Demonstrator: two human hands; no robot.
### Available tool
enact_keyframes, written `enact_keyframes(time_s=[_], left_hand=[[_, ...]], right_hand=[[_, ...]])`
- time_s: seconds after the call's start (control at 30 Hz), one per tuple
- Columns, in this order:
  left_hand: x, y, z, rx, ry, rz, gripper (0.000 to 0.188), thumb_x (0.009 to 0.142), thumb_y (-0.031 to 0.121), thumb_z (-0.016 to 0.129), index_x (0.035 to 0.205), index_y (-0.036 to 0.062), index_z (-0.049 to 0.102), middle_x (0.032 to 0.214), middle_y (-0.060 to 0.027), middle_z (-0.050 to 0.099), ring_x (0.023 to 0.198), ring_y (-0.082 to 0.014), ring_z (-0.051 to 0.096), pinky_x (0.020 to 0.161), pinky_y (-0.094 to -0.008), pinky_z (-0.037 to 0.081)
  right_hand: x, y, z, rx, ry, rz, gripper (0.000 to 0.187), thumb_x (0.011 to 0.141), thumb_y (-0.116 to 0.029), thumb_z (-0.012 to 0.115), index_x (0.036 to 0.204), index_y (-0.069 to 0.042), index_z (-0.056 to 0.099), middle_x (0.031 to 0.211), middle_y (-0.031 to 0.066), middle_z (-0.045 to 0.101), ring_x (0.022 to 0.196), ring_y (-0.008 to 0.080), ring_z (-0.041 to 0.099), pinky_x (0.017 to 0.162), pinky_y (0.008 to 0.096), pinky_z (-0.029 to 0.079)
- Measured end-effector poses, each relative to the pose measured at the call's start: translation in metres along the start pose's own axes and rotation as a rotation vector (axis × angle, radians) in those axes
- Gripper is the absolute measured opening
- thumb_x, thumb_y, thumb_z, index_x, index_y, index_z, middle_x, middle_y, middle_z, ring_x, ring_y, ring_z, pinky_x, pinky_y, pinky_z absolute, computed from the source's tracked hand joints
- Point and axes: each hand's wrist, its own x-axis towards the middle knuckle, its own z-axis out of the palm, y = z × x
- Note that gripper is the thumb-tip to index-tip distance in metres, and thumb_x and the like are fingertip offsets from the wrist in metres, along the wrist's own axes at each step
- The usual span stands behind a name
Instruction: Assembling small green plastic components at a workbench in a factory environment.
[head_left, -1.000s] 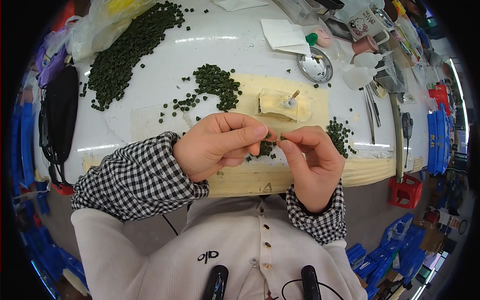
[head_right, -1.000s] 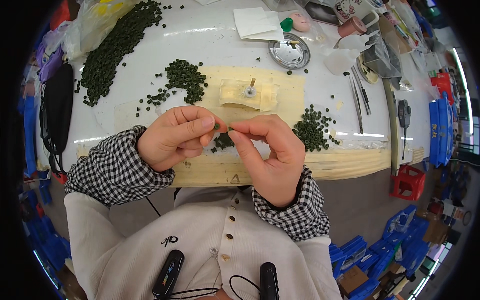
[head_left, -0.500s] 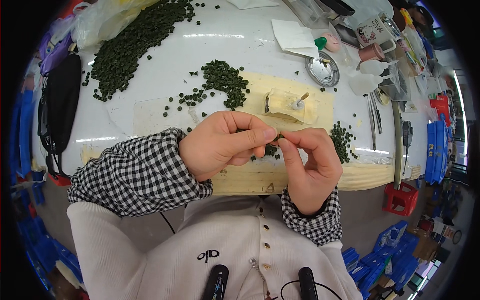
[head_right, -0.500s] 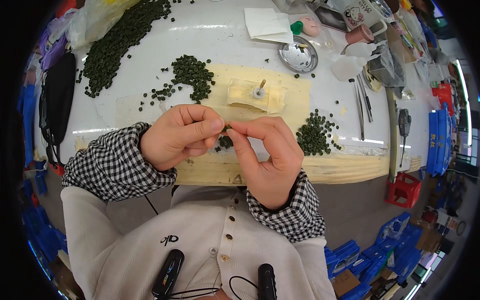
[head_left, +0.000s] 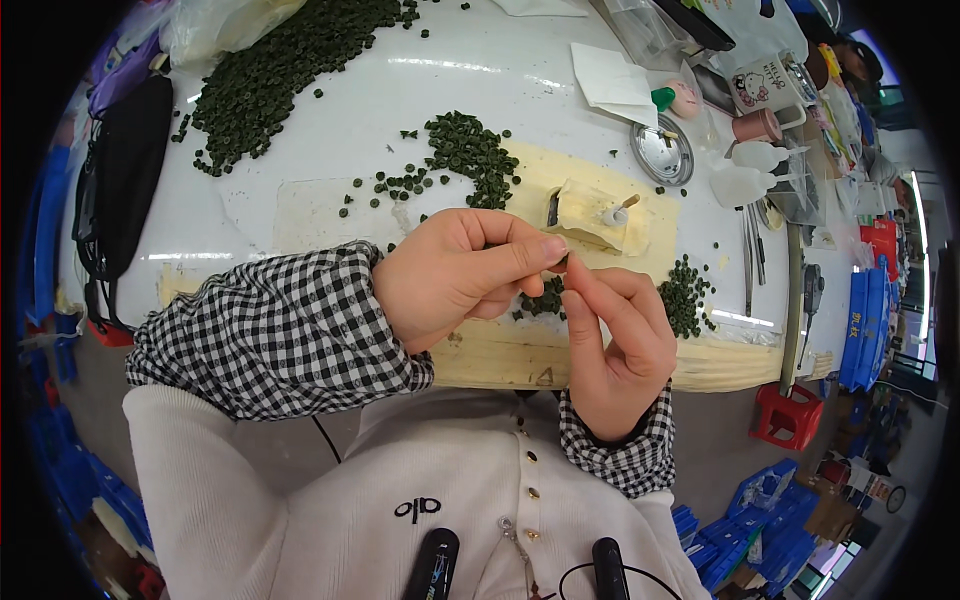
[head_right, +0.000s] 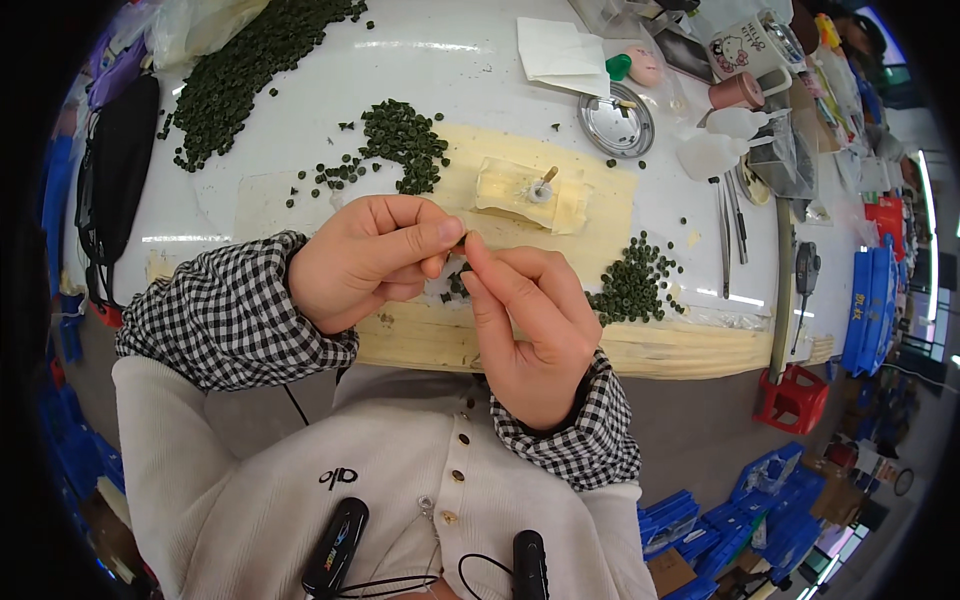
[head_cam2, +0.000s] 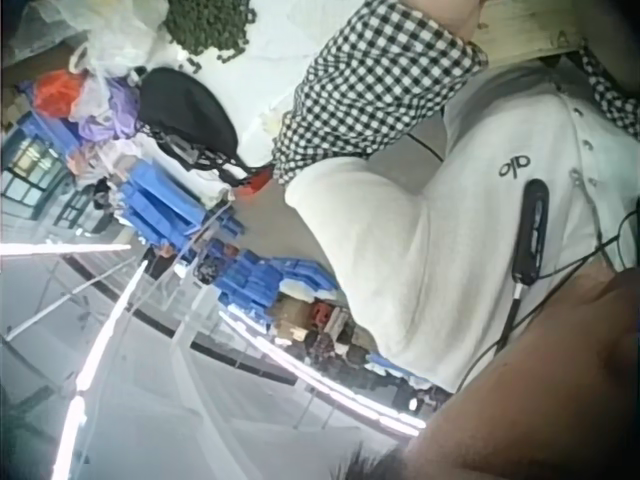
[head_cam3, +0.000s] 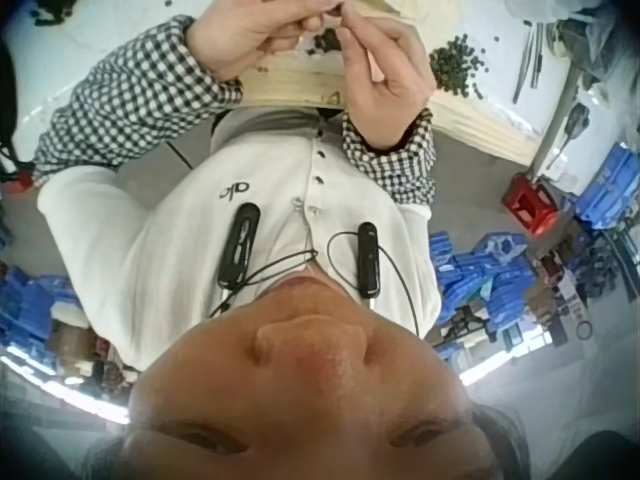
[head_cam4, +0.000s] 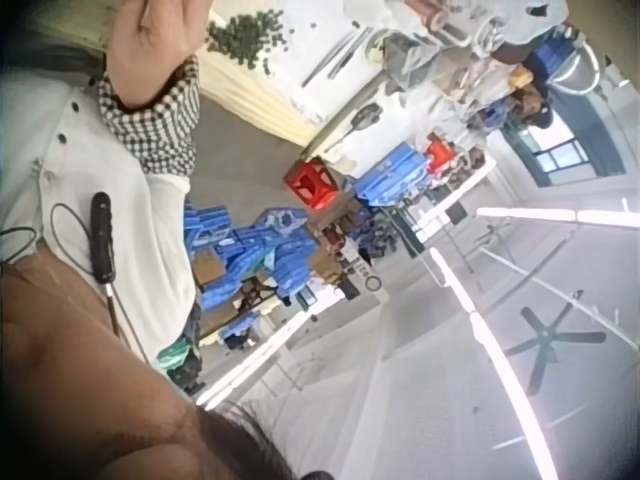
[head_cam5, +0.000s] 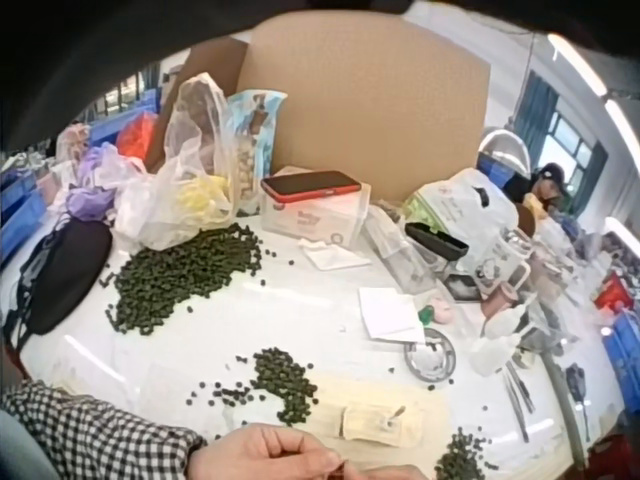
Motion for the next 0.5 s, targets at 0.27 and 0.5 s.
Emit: enact_keyframes(time_s=[0.27,0.5], left_hand=[[0.001,0.001,-0.002,0.009,-0.046,-0.016,0.017,0.094,0.020,0.054,0.089,0.0050,0.059,0.070,0.0024,0.056,0.048,-0.0013,0.030,0.044,-0.0175,0.025],[-0.003,0.005,-0.001,-0.021,-0.103,-0.031,0.016,0.094,0.017,0.054,0.093,0.0027,0.060,0.070,0.0017,0.056,0.047,-0.0013,0.030,0.043,-0.0170,0.025]], right_hand=[[0.000,0.001,-0.001,-0.072,-0.011,-0.074,0.031,0.075,0.007,0.067,0.105,0.001,0.066,0.084,0.0099,0.059,0.070,0.0176,0.058,0.062,0.0244,0.048],[0.025,-0.002,-0.053,-0.065,0.183,-0.140,0.018,0.087,-0.010,0.058,0.095,0.004,0.064,0.089,0.0145,0.061,0.084,0.0244,0.057,0.077,0.0320,0.044]])
